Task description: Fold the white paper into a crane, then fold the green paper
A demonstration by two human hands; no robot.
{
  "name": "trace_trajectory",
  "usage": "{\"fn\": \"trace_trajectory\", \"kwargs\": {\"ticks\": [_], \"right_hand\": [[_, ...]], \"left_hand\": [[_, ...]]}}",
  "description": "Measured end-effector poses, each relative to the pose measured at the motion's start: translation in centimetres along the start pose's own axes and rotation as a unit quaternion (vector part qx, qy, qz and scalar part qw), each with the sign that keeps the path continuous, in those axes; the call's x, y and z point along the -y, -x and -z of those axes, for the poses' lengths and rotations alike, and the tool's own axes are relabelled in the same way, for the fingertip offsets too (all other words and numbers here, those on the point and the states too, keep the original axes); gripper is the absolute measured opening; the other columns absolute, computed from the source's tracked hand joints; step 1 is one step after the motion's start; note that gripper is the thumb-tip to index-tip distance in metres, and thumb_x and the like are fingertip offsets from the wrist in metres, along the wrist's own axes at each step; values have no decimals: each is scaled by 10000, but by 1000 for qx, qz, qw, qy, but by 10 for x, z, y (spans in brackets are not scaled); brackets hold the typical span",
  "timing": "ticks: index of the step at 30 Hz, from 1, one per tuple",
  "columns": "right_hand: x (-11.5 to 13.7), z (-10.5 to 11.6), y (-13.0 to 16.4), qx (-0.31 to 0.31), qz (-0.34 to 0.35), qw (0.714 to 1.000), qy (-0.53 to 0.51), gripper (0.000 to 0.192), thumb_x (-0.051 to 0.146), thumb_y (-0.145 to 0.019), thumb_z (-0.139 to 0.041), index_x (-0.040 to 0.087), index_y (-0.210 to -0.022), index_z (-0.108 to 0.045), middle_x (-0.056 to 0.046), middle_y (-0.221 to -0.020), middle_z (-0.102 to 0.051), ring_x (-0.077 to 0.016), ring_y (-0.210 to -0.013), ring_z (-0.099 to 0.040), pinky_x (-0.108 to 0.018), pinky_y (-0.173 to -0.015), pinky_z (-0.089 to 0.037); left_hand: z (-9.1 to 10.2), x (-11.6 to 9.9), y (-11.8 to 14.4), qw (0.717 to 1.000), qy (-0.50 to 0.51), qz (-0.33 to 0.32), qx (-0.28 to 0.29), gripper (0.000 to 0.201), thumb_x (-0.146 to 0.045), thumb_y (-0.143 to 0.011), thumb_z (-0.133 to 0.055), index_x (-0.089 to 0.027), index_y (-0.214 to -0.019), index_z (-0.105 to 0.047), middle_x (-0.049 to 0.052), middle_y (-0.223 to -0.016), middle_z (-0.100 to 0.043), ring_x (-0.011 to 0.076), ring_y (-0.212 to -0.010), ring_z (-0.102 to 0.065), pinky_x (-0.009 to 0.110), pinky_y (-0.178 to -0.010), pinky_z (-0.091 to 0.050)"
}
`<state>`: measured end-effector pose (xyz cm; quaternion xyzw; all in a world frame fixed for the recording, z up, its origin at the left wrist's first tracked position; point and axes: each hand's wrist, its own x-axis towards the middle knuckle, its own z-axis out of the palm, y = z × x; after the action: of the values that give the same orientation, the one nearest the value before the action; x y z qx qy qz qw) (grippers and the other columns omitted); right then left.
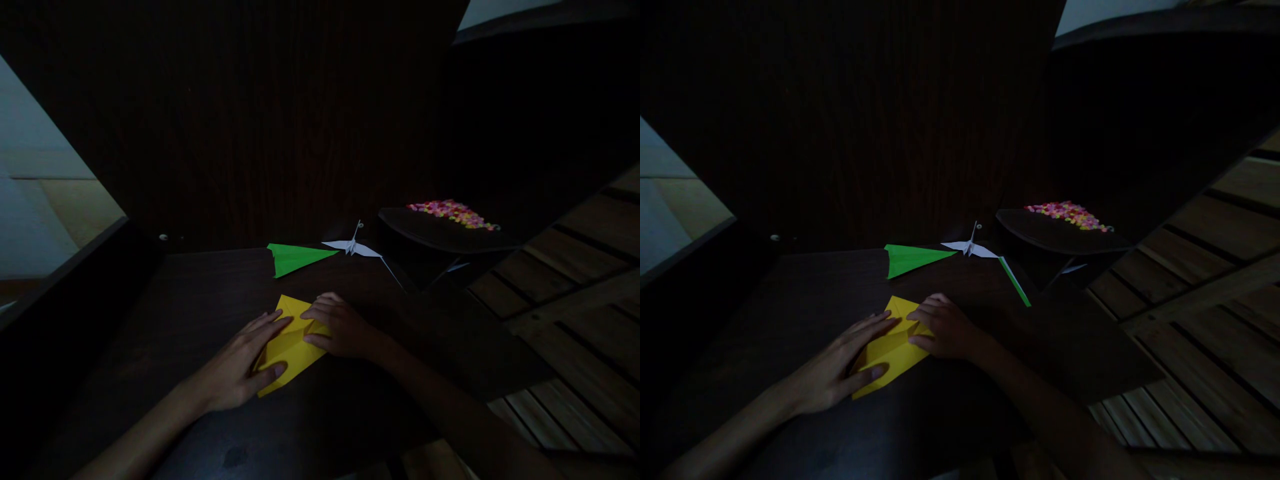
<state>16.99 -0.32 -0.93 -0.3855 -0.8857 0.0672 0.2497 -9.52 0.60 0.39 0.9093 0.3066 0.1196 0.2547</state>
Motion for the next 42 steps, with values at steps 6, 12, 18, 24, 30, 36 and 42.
{"fn": "trace_trajectory", "kwargs": {"ticks": [6,12,18,24,30,36,42], "right_hand": [[2,-1,-2,1,-10,1000,12,308,316,-836,-695,152,-1091,-639,-82,-1000,-701,-229,-958,-617,-411,-975,-400],[5,0,-2,7,-33,999,6,321,328,-838,-682,176,-1115,-632,-79,-1031,-700,-237,-986,-611,-426,-983,-385],[5,-2,-3,-9,-29,999,12,269,305,-851,-671,169,-1081,-651,-77,-985,-710,-230,-959,-615,-418,-981,-376],[6,-2,-4,-25,-31,999,31,285,325,-833,-691,171,-1071,-662,-74,-968,-705,-242,-971,-582,-441,-957,-378],[7,0,-4,-45,-34,998,41,300,344,-826,-698,193,-1082,-656,-77,-1089,-682,-268,-1068,-521,-452,-949,-371],[6,-1,-2,-81,-65,992,77,404,349,-817,-698,215,-1190,-617,-117,-1342,-541,-322,-1213,-418,-534,-1006,-331],[6,-2,-4,-98,-108,986,85,435,361,-820,-703,214,-1218,-604,-140,-1372,-496,-338,-1224,-398,-526,-981,-367]], "left_hand": [[-2,2,0,999,-15,24,18,649,-436,-943,-500,-227,-1507,-256,105,-1551,-362,336,-1428,-306,570,-1120,-347],[-3,3,-1,1000,-23,17,9,636,-409,-952,-490,-245,-1511,-237,95,-1541,-382,322,-1421,-326,553,-1122,-356],[-4,3,-1,1000,-28,-1,-11,622,-369,-947,-510,-234,-1504,-269,108,-1507,-436,326,-1398,-369,539,-1104,-386],[-2,2,0,999,-29,-9,-24,635,-382,-957,-505,-254,-1519,-238,104,-1506,-437,327,-1391,-381,541,-1087,-406],[0,-1,0,999,-22,-16,-20,587,-306,-985,-450,-273,-1522,-216,71,-1539,-392,288,-1396,-384,523,-1126,-362],[-1,1,-2,997,-52,-52,-7,493,-254,-976,-445,-289,-1462,-373,58,-1542,-386,286,-1407,-363,561,-1128,-342],[1,-6,-2,992,-74,-97,-13,452,-248,-952,-492,-296,-1401,-484,55,-1494,-456,300,-1393,-383,582,-1135,-317]]}}
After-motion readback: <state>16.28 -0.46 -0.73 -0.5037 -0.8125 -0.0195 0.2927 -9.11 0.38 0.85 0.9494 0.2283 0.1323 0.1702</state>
